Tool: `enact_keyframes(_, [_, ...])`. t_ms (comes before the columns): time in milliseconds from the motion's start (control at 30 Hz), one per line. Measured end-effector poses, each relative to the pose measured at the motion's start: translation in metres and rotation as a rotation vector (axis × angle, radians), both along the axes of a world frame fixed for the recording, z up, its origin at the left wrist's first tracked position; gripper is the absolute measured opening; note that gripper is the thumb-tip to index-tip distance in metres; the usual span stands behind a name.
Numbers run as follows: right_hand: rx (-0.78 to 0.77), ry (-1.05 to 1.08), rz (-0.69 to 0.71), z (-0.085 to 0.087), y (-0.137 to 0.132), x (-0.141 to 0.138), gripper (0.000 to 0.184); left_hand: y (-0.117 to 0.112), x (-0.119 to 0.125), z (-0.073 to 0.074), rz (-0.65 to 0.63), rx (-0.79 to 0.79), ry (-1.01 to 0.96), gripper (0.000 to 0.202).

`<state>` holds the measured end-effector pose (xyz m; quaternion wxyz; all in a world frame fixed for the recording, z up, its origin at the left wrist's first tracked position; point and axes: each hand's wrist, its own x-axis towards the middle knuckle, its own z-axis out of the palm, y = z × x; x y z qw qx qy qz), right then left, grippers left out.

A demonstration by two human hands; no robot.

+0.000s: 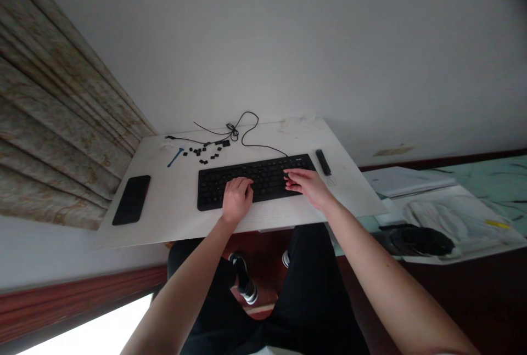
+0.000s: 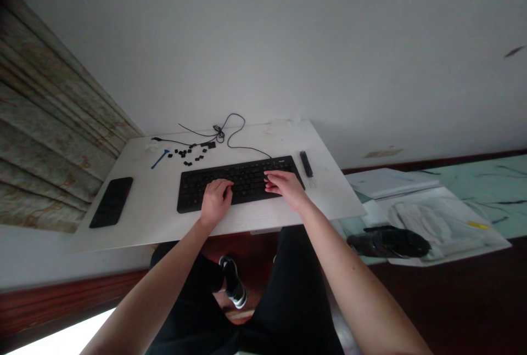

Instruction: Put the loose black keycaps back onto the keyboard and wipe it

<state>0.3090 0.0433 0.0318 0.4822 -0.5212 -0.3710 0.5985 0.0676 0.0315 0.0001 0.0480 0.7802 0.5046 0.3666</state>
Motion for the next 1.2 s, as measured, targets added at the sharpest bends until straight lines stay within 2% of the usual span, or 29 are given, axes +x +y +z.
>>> enact_keyframes(333, [-0.037,-0.014,0.062,0.001,0.005,0.0,0.019,0.002,-0.001,-0.002,0.006,-0.048,-0.027,0.022])
enact_keyframes(867, [-0.122,0.035,0.053,0.009,0.005,-0.012,0.015,0.001,-0.002,0.001,-0.014,-0.072,-0.044,0.021])
enact_keyframes(1200, [-0.138,0.074,0.075,0.015,0.004,-0.014,0.024,0.001,-0.002,0.001,-0.011,-0.074,-0.043,0.022])
